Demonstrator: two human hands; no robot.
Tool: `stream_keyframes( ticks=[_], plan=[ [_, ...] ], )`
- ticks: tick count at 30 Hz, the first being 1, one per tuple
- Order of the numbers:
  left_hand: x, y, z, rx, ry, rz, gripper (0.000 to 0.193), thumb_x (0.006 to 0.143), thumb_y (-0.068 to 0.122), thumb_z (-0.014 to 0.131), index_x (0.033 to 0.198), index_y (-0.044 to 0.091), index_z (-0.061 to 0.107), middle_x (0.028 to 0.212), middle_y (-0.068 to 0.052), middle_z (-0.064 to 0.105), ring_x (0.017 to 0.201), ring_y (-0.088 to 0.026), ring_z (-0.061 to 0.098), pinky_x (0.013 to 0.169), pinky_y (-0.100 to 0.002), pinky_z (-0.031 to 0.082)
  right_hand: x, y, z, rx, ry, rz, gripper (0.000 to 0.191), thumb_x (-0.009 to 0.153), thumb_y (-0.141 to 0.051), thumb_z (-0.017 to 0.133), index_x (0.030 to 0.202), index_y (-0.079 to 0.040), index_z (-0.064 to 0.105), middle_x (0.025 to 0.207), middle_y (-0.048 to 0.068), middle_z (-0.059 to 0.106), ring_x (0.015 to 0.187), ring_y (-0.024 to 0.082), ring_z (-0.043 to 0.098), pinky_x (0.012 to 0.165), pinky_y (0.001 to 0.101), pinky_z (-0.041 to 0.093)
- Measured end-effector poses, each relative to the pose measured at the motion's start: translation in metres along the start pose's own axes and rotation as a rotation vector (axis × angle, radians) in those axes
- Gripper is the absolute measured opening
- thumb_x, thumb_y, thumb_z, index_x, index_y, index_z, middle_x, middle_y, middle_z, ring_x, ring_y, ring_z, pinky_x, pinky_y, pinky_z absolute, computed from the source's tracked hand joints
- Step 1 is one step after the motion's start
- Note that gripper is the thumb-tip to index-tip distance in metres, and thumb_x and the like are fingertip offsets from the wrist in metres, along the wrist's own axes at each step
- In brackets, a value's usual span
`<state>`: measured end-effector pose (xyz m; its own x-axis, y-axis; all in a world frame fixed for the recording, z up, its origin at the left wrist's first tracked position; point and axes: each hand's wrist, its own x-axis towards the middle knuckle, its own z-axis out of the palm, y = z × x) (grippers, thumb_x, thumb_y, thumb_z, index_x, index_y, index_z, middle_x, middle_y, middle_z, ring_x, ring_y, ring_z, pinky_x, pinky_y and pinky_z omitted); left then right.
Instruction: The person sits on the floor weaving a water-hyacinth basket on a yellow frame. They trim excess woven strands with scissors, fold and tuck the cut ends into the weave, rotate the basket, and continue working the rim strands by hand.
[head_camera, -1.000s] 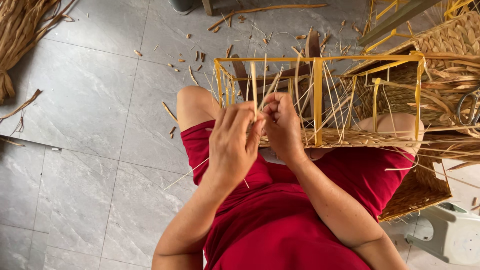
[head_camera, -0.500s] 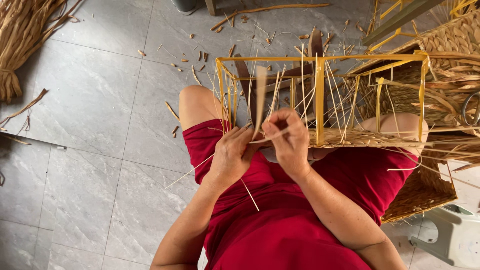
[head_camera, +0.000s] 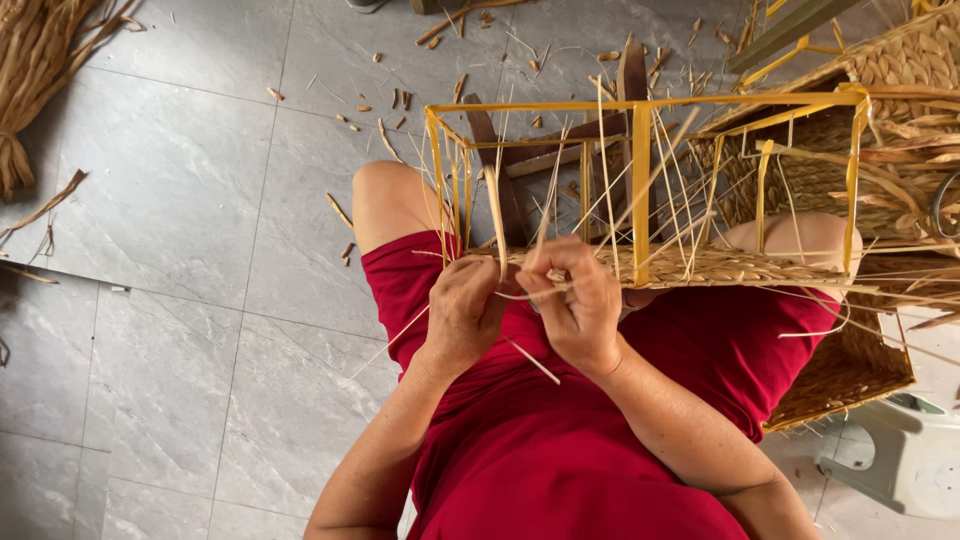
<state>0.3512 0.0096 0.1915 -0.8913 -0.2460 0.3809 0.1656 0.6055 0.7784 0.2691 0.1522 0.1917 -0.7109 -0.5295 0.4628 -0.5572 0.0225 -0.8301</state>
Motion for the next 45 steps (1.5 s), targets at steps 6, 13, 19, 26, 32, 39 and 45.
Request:
stream_keyframes(
  ticks=[6, 13, 19, 26, 32, 39, 45],
  plan=[
    [0.007, 0.010, 0.009, -0.101, 0.045, -0.317, 0.006, 0.098, 0.004, 0.067, 0.100, 0.006, 0.063, 0.084, -0.003, 0.077, 0.077, -0.018, 0.078, 0.069, -0.033, 0.059, 0.007, -0.014, -0.042, -0.228, -0.125, 0.304, 0.016, 0.106, -0.007, 0.061, 0.120, -0.001, 0.059, 0.102, 0.010, 0.072, 0.081, 0.013, 0.075, 0.062, 0.0219, 0.063],
    [0.007, 0.007, 0.000, -0.238, 0.014, -0.377, 0.010, 0.096, 0.002, 0.069, 0.105, 0.004, 0.066, 0.089, -0.006, 0.077, 0.081, -0.015, 0.078, 0.070, -0.027, 0.061, 0.000, -0.004, -0.023, -0.267, -0.222, 0.263, 0.023, 0.102, -0.009, 0.066, 0.122, -0.001, 0.057, 0.110, 0.011, 0.075, 0.077, 0.015, 0.075, 0.053, 0.0219, 0.060],
    [0.012, 0.011, -0.003, -0.236, -0.040, -0.551, 0.010, 0.094, 0.007, 0.071, 0.102, 0.004, 0.066, 0.082, -0.005, 0.077, 0.072, -0.013, 0.075, 0.064, -0.027, 0.058, 0.028, 0.023, -0.014, -0.217, -0.146, 0.223, 0.018, 0.105, -0.003, 0.061, 0.118, -0.002, 0.049, 0.102, 0.009, 0.078, 0.076, 0.012, 0.073, 0.056, 0.0227, 0.053],
    [0.028, 0.022, 0.002, -0.042, -0.082, -0.464, 0.014, 0.093, 0.016, 0.076, 0.103, 0.008, 0.072, 0.087, -0.007, 0.072, 0.071, -0.023, 0.071, 0.062, -0.036, 0.055, 0.055, 0.024, -0.011, -0.077, -0.168, 0.616, 0.014, 0.105, -0.001, 0.052, 0.117, -0.005, 0.045, 0.087, 0.010, 0.077, 0.061, 0.013, 0.062, 0.048, 0.0282, 0.047],
    [0.032, 0.018, -0.001, 0.052, -0.235, -0.277, 0.018, 0.081, 0.023, 0.082, 0.095, 0.012, 0.076, 0.087, -0.004, 0.070, 0.082, -0.026, 0.069, 0.069, -0.041, 0.055, 0.060, 0.013, -0.015, -0.148, -0.133, 0.527, 0.038, 0.101, -0.004, 0.058, 0.136, -0.003, 0.044, 0.086, 0.007, 0.078, 0.066, 0.010, 0.073, 0.046, 0.0241, 0.048],
    [0.011, -0.001, 0.006, 0.144, -0.137, 0.087, 0.018, 0.082, 0.010, 0.074, 0.087, 0.009, 0.057, 0.090, -0.005, 0.068, 0.090, -0.027, 0.069, 0.081, -0.042, 0.051, 0.001, -0.012, -0.025, -0.011, 0.039, 0.126, 0.011, 0.109, -0.002, 0.060, 0.120, -0.003, 0.058, 0.087, 0.010, 0.075, 0.076, 0.011, 0.074, 0.060, 0.0219, 0.057],
    [0.003, -0.010, 0.007, 0.056, -0.153, 0.136, 0.018, 0.085, 0.014, 0.078, 0.100, 0.014, 0.068, 0.091, 0.001, 0.073, 0.095, -0.022, 0.073, 0.088, -0.039, 0.055, -0.013, -0.021, -0.026, -0.105, 0.034, -0.065, 0.012, 0.105, 0.000, 0.060, 0.116, -0.005, 0.059, 0.090, 0.009, 0.077, 0.074, 0.010, 0.075, 0.061, 0.0229, 0.058]
  ],
)
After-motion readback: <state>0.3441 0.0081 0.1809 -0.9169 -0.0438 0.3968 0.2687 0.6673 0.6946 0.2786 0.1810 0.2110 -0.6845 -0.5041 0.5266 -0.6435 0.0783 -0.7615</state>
